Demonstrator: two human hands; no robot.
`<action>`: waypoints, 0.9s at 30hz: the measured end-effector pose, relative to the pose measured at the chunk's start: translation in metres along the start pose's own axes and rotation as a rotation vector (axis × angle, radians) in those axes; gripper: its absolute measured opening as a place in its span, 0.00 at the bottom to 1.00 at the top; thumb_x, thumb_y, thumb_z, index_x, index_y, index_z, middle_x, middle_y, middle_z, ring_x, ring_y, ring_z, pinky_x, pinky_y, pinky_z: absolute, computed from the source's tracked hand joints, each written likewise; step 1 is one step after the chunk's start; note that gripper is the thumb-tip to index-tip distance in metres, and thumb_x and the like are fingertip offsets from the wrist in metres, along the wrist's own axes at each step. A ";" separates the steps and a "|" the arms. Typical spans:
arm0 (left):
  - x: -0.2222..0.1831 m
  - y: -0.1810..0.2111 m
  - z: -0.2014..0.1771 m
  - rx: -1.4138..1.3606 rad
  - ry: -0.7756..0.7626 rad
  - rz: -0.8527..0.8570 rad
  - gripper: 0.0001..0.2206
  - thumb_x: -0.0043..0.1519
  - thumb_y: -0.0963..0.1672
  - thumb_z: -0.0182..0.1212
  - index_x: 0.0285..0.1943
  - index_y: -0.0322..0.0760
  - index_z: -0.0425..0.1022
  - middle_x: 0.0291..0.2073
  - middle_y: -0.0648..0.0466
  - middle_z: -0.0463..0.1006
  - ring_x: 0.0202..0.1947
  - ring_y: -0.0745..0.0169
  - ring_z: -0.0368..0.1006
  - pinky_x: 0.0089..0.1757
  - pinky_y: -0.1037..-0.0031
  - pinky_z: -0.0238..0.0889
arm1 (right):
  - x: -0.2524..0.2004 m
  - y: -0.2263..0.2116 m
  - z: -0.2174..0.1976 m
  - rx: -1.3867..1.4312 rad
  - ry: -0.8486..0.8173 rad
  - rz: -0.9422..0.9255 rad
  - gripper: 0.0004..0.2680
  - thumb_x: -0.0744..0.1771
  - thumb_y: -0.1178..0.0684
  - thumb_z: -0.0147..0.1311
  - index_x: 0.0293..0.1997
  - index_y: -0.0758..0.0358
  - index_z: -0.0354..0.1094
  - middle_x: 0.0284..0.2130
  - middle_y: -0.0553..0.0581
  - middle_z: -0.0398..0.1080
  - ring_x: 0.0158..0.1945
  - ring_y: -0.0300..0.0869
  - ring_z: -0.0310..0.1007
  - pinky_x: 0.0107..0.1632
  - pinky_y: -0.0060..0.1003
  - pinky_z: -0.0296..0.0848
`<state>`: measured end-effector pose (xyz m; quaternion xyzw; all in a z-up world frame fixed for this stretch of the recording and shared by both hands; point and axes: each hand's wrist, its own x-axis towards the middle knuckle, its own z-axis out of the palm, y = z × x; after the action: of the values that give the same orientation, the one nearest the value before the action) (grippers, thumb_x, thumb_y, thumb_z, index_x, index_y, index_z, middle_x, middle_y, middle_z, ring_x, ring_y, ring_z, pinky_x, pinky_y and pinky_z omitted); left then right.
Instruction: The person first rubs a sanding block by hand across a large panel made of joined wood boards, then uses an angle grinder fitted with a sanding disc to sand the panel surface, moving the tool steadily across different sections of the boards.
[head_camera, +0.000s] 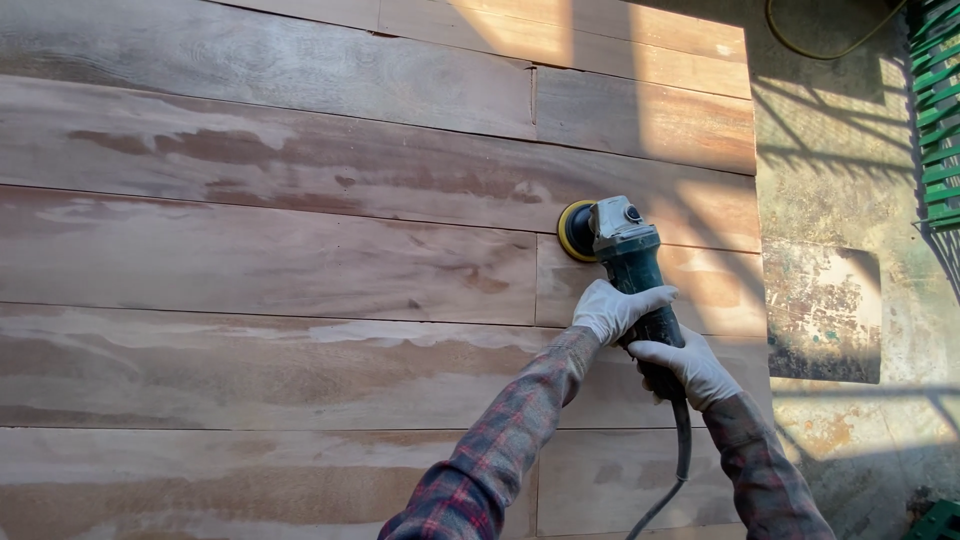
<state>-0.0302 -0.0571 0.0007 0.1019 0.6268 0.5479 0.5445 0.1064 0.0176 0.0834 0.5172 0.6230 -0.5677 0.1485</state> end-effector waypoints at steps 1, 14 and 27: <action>0.006 -0.002 0.013 0.033 -0.033 0.010 0.37 0.40 0.64 0.69 0.39 0.28 0.83 0.33 0.43 0.85 0.32 0.56 0.84 0.34 0.66 0.75 | -0.001 0.008 -0.010 0.005 0.033 0.012 0.20 0.56 0.45 0.66 0.46 0.65 0.71 0.25 0.58 0.71 0.21 0.47 0.73 0.20 0.44 0.72; 0.014 -0.009 0.036 0.133 -0.128 0.052 0.38 0.42 0.66 0.65 0.39 0.28 0.84 0.32 0.42 0.85 0.33 0.54 0.83 0.38 0.67 0.74 | 0.005 0.029 -0.032 0.046 0.042 0.010 0.18 0.57 0.46 0.65 0.45 0.66 0.71 0.24 0.60 0.72 0.21 0.47 0.73 0.19 0.45 0.73; 0.000 0.011 -0.027 -0.061 0.027 -0.046 0.36 0.39 0.62 0.71 0.40 0.29 0.82 0.31 0.43 0.85 0.29 0.55 0.83 0.29 0.66 0.75 | 0.020 -0.018 0.012 -0.037 -0.052 -0.031 0.18 0.57 0.47 0.68 0.44 0.67 0.71 0.24 0.56 0.70 0.21 0.45 0.72 0.22 0.41 0.72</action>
<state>-0.0571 -0.0686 0.0044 0.0633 0.6192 0.5553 0.5516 0.0782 0.0203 0.0744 0.4898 0.6373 -0.5716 0.1653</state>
